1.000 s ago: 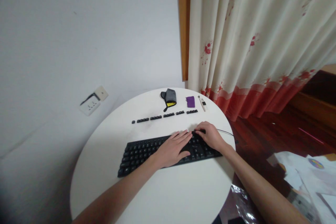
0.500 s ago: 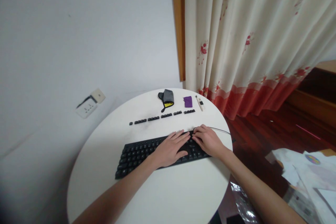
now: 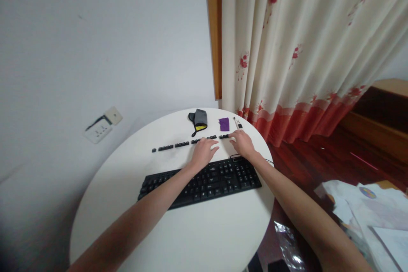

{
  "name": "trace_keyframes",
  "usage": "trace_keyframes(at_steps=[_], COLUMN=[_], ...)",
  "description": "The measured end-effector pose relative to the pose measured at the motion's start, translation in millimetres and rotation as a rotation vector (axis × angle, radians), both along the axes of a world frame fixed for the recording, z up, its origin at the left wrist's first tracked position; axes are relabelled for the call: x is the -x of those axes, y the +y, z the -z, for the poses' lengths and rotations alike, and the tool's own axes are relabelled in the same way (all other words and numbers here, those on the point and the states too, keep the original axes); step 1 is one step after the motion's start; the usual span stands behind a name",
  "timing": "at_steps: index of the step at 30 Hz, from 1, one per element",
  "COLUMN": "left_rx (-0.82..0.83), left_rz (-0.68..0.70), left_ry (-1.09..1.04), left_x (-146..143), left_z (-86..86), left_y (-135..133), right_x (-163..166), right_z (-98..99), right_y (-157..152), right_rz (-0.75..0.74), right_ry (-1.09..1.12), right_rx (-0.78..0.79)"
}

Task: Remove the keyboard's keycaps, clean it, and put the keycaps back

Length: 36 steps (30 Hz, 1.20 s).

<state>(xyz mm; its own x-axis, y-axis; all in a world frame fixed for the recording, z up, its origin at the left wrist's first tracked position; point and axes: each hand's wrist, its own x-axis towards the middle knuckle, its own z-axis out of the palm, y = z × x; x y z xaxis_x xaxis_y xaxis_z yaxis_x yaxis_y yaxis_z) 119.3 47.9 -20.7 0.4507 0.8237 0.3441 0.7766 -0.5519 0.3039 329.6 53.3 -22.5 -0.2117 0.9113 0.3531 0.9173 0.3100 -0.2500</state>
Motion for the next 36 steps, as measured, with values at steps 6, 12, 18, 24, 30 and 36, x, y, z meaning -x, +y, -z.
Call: trace_keyframes(at_steps=[6, 12, 18, 24, 30, 36], left_rx=[-0.023, -0.019, -0.011, -0.031, 0.063, 0.161], left_rz=[-0.084, -0.093, -0.075, -0.06, 0.0, 0.129], left_ry=[0.087, 0.12, 0.148, 0.144, -0.07, -0.212], left_x=[-28, -39, -40, -33, -39, -47], left_z=[-5.5, 2.3, -0.6, -8.5, -10.3, 7.5], left_y=[46, 56, 53, 25, -26, -52], right_x=[14, 22, 23, 19, -2, -33], right_z=[-3.5, 3.2, 3.9, 2.9, 0.0, 7.6], right_y=[41, 51, 48, 26, -10, -54], right_rz=[-0.022, -0.048, -0.12, -0.168, -0.118, -0.228], right_ry=[-0.095, -0.145, -0.15, -0.093, 0.069, 0.288], right_rx=[0.043, 0.038, 0.027, 0.01, -0.019, 0.005])
